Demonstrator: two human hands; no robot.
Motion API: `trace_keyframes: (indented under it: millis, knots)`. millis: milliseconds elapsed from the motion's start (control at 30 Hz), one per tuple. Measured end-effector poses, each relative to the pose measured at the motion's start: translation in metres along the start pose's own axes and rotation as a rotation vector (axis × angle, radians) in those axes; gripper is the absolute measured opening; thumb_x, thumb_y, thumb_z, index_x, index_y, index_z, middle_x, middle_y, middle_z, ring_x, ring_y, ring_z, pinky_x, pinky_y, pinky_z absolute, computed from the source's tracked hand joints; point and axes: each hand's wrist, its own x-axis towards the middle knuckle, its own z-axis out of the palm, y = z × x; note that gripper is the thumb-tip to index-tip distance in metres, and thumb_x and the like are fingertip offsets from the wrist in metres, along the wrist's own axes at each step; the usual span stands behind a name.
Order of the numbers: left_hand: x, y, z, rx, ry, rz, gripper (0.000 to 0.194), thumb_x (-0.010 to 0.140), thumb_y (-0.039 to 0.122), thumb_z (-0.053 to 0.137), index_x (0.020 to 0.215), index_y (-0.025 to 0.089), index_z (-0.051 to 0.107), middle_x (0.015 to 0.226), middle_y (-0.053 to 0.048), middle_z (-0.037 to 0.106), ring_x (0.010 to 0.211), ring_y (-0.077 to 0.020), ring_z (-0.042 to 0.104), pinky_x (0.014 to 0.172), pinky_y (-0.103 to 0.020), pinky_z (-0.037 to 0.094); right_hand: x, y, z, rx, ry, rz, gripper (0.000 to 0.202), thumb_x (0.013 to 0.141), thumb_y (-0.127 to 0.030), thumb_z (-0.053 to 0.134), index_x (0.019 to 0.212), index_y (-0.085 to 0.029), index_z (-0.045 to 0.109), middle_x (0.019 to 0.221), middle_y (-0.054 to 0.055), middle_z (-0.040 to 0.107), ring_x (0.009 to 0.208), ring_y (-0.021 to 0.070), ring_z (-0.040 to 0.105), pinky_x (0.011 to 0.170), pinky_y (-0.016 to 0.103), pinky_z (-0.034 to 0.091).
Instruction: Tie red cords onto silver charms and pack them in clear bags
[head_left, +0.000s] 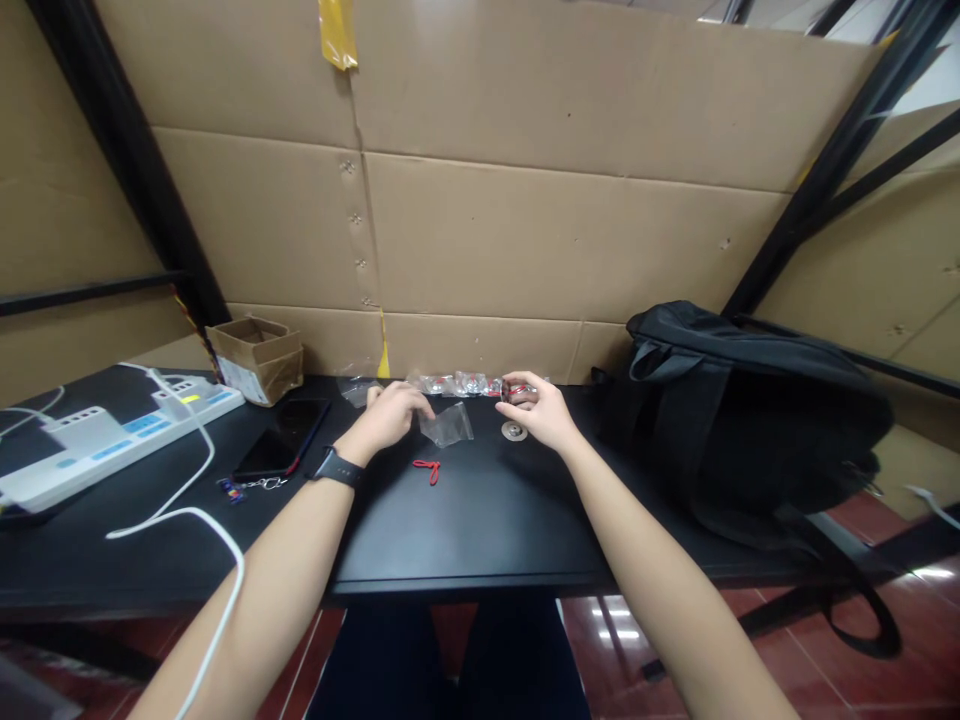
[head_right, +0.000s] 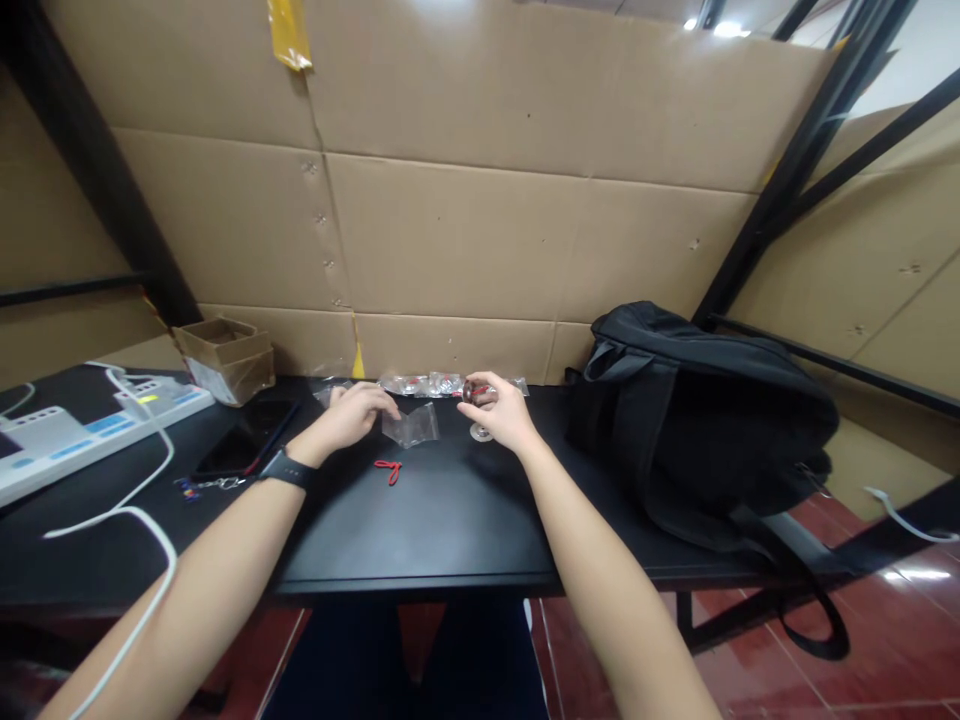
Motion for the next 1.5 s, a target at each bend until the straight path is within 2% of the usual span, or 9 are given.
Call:
trace_keyframes:
  millis: [100, 200, 333, 533, 667, 900, 1167, 1367, 1500]
  knots:
    - [0.0, 0.01, 0.008, 0.053, -0.035, -0.033, 0.05, 0.083, 0.006, 0.04, 0.104, 0.033, 0.077, 0.124, -0.002, 0.072, 0.127, -0.0258, 0.051, 0.105, -0.046, 0.032, 0.0, 0.003, 0.002, -0.033, -0.03, 0.002, 0.049, 0.07, -0.037, 0.081, 0.113, -0.019, 0.067, 0.105, 0.009, 0.072, 0.076, 0.0172, 0.07, 0.07, 0.03, 0.059]
    - [-0.002, 0.022, 0.011, 0.066, -0.055, 0.018, 0.042, 0.094, 0.023, 0.038, 0.117, 0.034, 0.072, 0.126, -0.004, 0.07, 0.123, -0.0272, 0.055, 0.102, -0.044, 0.037, -0.001, 0.002, 0.005, -0.093, -0.046, -0.006, 0.049, 0.069, -0.036, 0.082, 0.113, -0.019, 0.069, 0.098, 0.008, 0.073, 0.073, 0.0172, 0.069, 0.067, 0.029, 0.057]
    - [-0.009, 0.04, 0.012, 0.039, -0.203, 0.102, 0.043, 0.101, 0.046, 0.035, 0.136, 0.04, 0.059, 0.136, -0.004, 0.064, 0.124, -0.0278, 0.057, 0.102, -0.044, 0.039, -0.002, -0.002, 0.006, -0.178, -0.064, -0.033, 0.046, 0.07, -0.035, 0.082, 0.112, -0.019, 0.07, 0.091, 0.005, 0.073, 0.07, 0.0158, 0.067, 0.066, 0.027, 0.055]
    - [-0.012, 0.05, 0.014, -0.007, -0.311, 0.207, 0.042, 0.101, 0.037, 0.036, 0.136, 0.043, 0.059, 0.141, -0.002, 0.059, 0.133, -0.0258, 0.051, 0.105, -0.042, 0.039, -0.003, 0.003, 0.004, -0.253, -0.126, -0.004, 0.05, 0.068, -0.037, 0.085, 0.112, -0.019, 0.068, 0.087, 0.003, 0.072, 0.063, 0.0134, 0.064, 0.065, 0.026, 0.052]
    - [-0.008, 0.049, 0.019, -0.059, -0.277, 0.203, 0.045, 0.092, 0.032, 0.054, 0.137, 0.036, 0.056, 0.141, -0.003, 0.06, 0.131, -0.0261, 0.053, 0.103, -0.04, 0.042, -0.005, 0.006, 0.008, -0.26, -0.225, 0.023, 0.064, 0.061, -0.04, 0.09, 0.117, -0.019, 0.065, 0.096, 0.006, 0.072, 0.062, 0.0116, 0.063, 0.063, 0.025, 0.052]
    - [-0.003, 0.045, 0.034, -0.085, -0.24, 0.079, 0.051, 0.086, 0.042, 0.062, 0.135, 0.03, 0.055, 0.138, -0.006, 0.063, 0.128, -0.0282, 0.057, 0.103, -0.042, 0.043, -0.012, -0.011, 0.02, -0.347, -0.422, 0.03, 0.043, 0.061, -0.047, 0.089, 0.088, -0.018, 0.074, 0.073, 0.002, 0.072, 0.061, 0.014, 0.064, 0.06, 0.023, 0.046]
    - [-0.003, 0.042, 0.036, -0.109, -0.229, 0.091, 0.05, 0.086, 0.044, 0.062, 0.133, 0.029, 0.057, 0.137, -0.006, 0.064, 0.125, -0.0278, 0.059, 0.102, -0.043, 0.043, -0.013, 0.0, 0.033, -0.517, -0.427, -0.005, 0.035, 0.063, -0.047, 0.089, 0.078, -0.018, 0.079, 0.065, 0.001, 0.07, 0.06, 0.0149, 0.061, 0.059, 0.024, 0.041]
    - [-0.002, 0.044, 0.034, -0.081, -0.242, 0.14, 0.043, 0.089, 0.042, 0.058, 0.13, 0.032, 0.062, 0.141, -0.004, 0.061, 0.132, -0.0286, 0.054, 0.103, -0.044, 0.044, -0.012, 0.01, 0.043, -0.583, -0.309, -0.103, 0.037, 0.066, -0.051, 0.088, 0.078, -0.017, 0.078, 0.084, 0.006, 0.069, 0.068, 0.0145, 0.061, 0.063, 0.024, 0.042]
    - [-0.002, 0.042, 0.036, -0.073, -0.242, 0.143, 0.045, 0.089, 0.044, 0.057, 0.133, 0.033, 0.061, 0.143, -0.004, 0.06, 0.134, -0.0293, 0.052, 0.104, -0.045, 0.043, -0.012, 0.007, 0.043, -0.603, -0.335, -0.078, 0.034, 0.069, -0.049, 0.087, 0.075, -0.017, 0.077, 0.075, 0.005, 0.07, 0.066, 0.0162, 0.062, 0.062, 0.025, 0.041]
